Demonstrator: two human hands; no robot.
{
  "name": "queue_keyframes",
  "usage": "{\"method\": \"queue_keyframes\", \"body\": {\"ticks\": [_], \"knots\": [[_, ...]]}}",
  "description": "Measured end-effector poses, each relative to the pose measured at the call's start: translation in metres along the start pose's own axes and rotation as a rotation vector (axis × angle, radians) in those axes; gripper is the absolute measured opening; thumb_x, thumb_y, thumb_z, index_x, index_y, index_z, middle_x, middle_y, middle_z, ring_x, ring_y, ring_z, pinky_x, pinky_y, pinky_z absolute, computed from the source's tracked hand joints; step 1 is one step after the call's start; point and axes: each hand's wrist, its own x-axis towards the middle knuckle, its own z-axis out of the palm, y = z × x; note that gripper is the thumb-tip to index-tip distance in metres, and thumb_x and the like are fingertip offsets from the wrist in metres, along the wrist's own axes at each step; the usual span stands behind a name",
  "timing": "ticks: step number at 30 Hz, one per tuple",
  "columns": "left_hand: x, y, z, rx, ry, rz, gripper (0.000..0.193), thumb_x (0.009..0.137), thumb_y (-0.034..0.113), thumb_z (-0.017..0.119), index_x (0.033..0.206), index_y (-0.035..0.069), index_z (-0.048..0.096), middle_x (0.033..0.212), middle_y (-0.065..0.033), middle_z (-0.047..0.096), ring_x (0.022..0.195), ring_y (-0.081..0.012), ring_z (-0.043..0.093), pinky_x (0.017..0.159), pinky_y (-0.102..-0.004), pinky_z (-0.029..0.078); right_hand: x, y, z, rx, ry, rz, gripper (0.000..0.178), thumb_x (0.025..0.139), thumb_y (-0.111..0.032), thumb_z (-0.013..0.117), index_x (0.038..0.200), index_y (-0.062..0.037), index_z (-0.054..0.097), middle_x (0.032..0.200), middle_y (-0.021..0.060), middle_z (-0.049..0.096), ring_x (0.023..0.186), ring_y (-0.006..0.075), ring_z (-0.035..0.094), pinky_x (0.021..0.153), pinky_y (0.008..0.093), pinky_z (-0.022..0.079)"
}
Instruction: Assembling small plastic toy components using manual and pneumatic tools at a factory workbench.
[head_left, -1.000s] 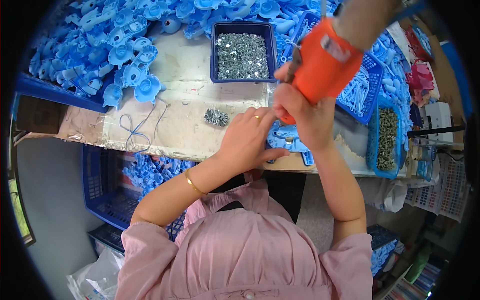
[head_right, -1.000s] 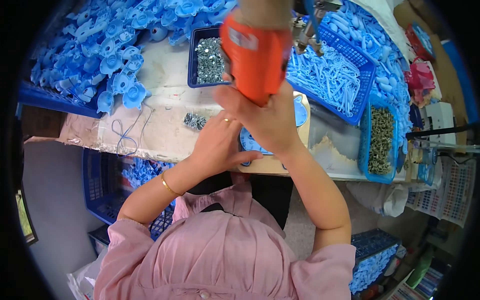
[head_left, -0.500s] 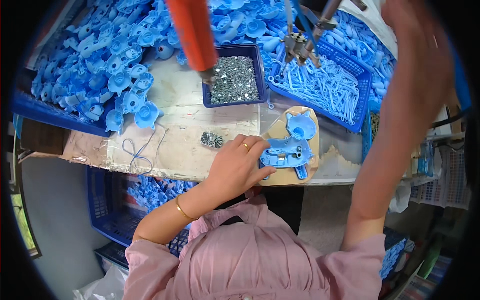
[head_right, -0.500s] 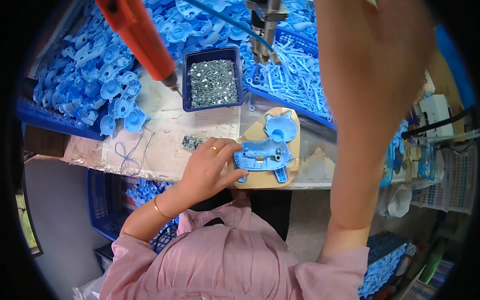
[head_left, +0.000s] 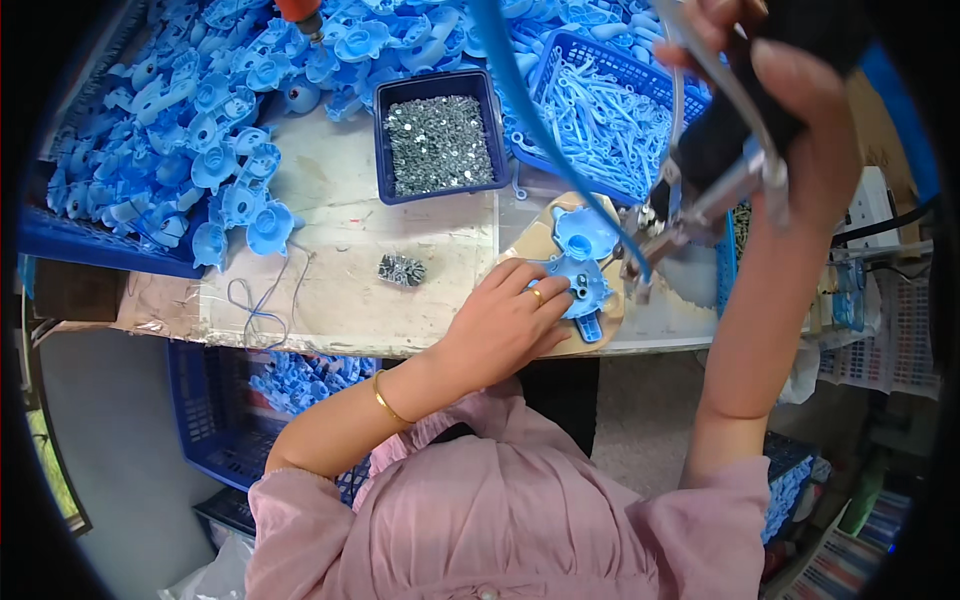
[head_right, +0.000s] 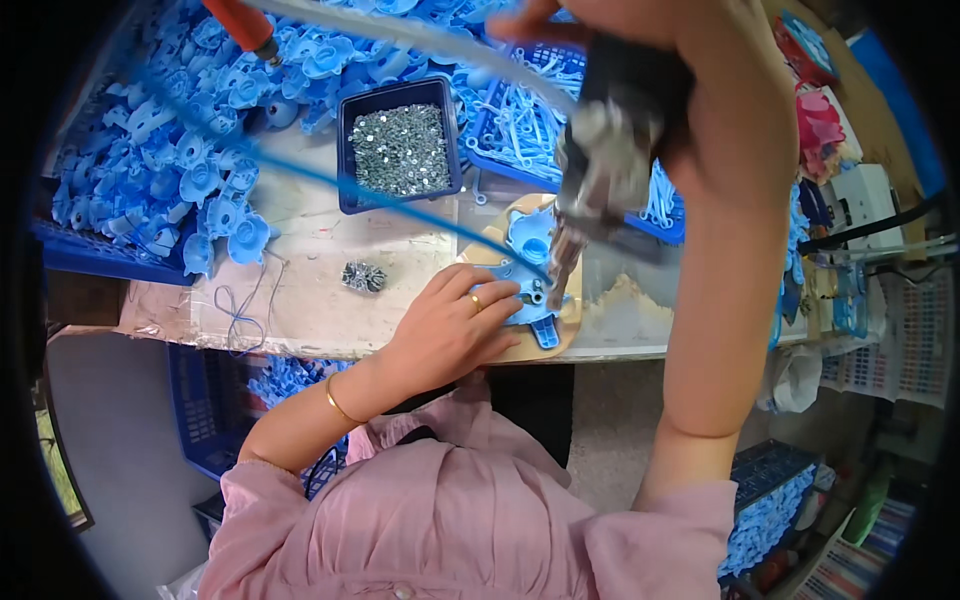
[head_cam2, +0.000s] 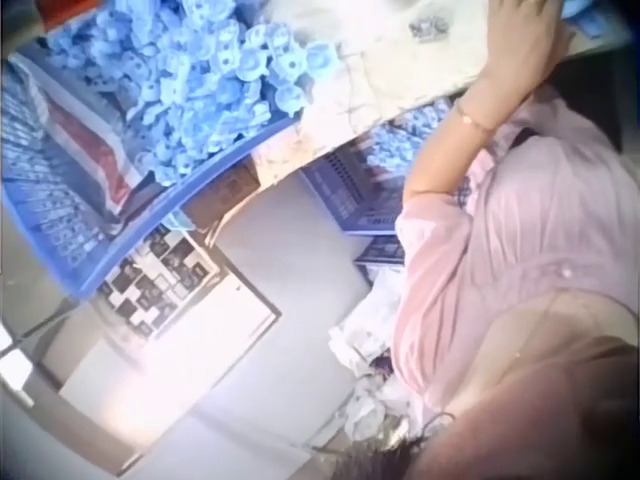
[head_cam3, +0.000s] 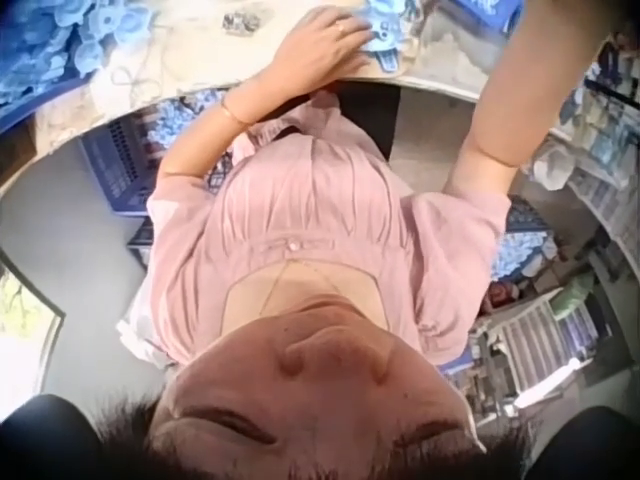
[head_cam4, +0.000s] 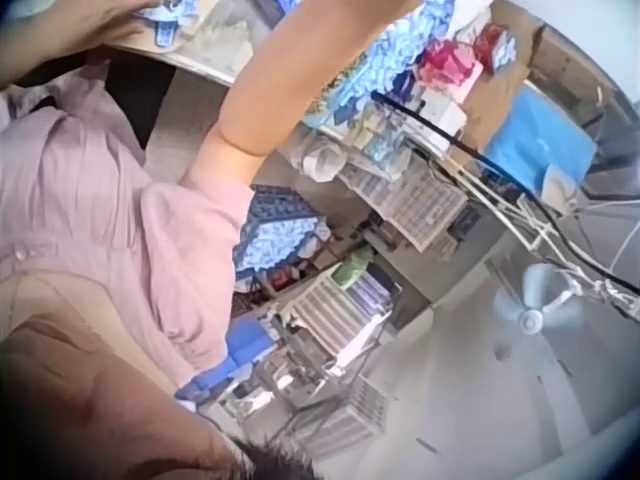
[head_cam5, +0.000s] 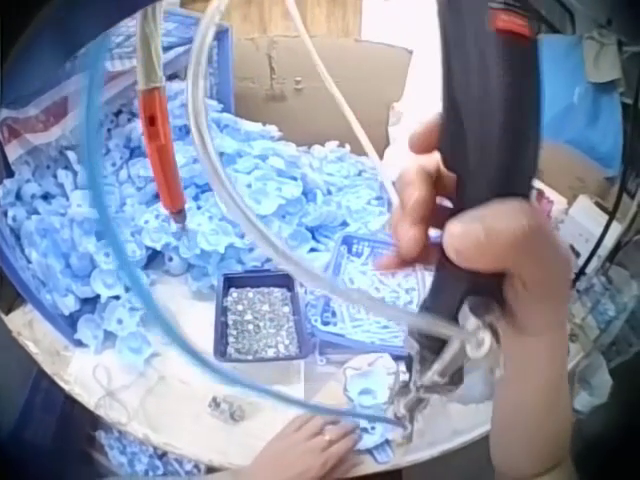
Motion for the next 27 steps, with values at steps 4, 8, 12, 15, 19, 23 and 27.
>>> {"method": "queue_keyframes", "body": {"ticks": [4,8,12,15,19,23,27], "knots": [[0.002,0.001,0.005,0.066,-0.016,0.032,0.026,0.082,0.022,0.074,0.102,0.007,0.065,0.112,-0.0053,0.064,0.108,-0.0260,0.057,0.101,-0.0399,0.043,-0.016,0.011,-0.047,-0.218,-0.230,0.110,0.024,0.094,-0.025,0.053,0.085,-0.0032,0.056,0.075,0.0062,0.056,0.065,0.0108,0.053,0.069,0.0260,0.045],[0.004,0.001,0.011,0.094,-0.031,0.041,0.025,0.083,0.022,0.072,0.102,0.007,0.066,0.111,-0.0049,0.065,0.107,-0.0254,0.058,0.101,-0.0402,0.043,-0.031,0.026,-0.044,-0.172,-0.138,0.004,0.025,0.090,-0.025,0.057,0.077,-0.0045,0.050,0.066,0.0041,0.048,0.058,0.0097,0.049,0.060,0.0250,0.040],[0.006,0.001,0.015,0.096,-0.012,0.046,0.024,0.084,0.022,0.071,0.102,0.007,0.067,0.109,-0.0046,0.065,0.107,-0.0249,0.058,0.101,-0.0398,0.042,-0.035,0.029,-0.029,-0.206,-0.007,-0.005,0.023,0.086,-0.017,0.059,0.095,0.0030,0.053,0.067,0.0053,0.053,0.051,0.0107,0.049,0.053,0.0234,0.042],[0.005,0.001,0.014,0.107,-0.014,0.043,0.023,0.084,0.023,0.071,0.100,0.007,0.066,0.106,-0.0044,0.064,0.105,-0.0245,0.057,0.102,-0.0399,0.042,-0.046,0.028,-0.016,-0.314,0.129,-0.070,0.034,0.083,-0.012,0.061,0.109,0.0081,0.050,0.068,0.0058,0.056,0.049,0.0112,0.051,0.052,0.0233,0.045],[0.002,0.000,0.016,0.156,-0.051,0.022,0.020,0.085,0.023,0.070,0.097,0.008,0.065,0.106,-0.0049,0.063,0.104,-0.0250,0.057,0.102,-0.0408,0.042,-0.049,0.034,-0.013,-0.380,0.211,-0.095,0.039,0.081,-0.008,0.062,0.114,0.0093,0.049,0.067,0.0058,0.058,0.051,0.0115,0.054,0.053,0.0242,0.047],[0.005,0.005,0.014,0.167,-0.090,0.018,0.016,0.086,0.021,0.067,0.097,0.010,0.064,0.110,-0.0055,0.062,0.103,-0.0254,0.057,0.102,-0.0420,0.042,-0.021,-0.004,-0.017,-0.286,0.137,-0.001,0.040,0.084,-0.012,0.067,0.118,0.0045,0.055,0.074,0.0058,0.063,0.061,0.0116,0.062,0.057,0.0240,0.050],[0.009,0.015,0.007,0.143,-0.061,0.015,0.014,0.085,0.015,0.067,0.096,0.009,0.062,0.112,-0.0059,0.063,0.101,-0.0259,0.059,0.097,-0.0416,0.044,0.034,-0.033,-0.030,-0.278,0.078,-0.076,0.037,0.087,-0.023,0.075,0.110,0.0005,0.060,0.072,0.0038,0.062,0.059,0.0088,0.061,0.055,0.0222,0.048]]}}
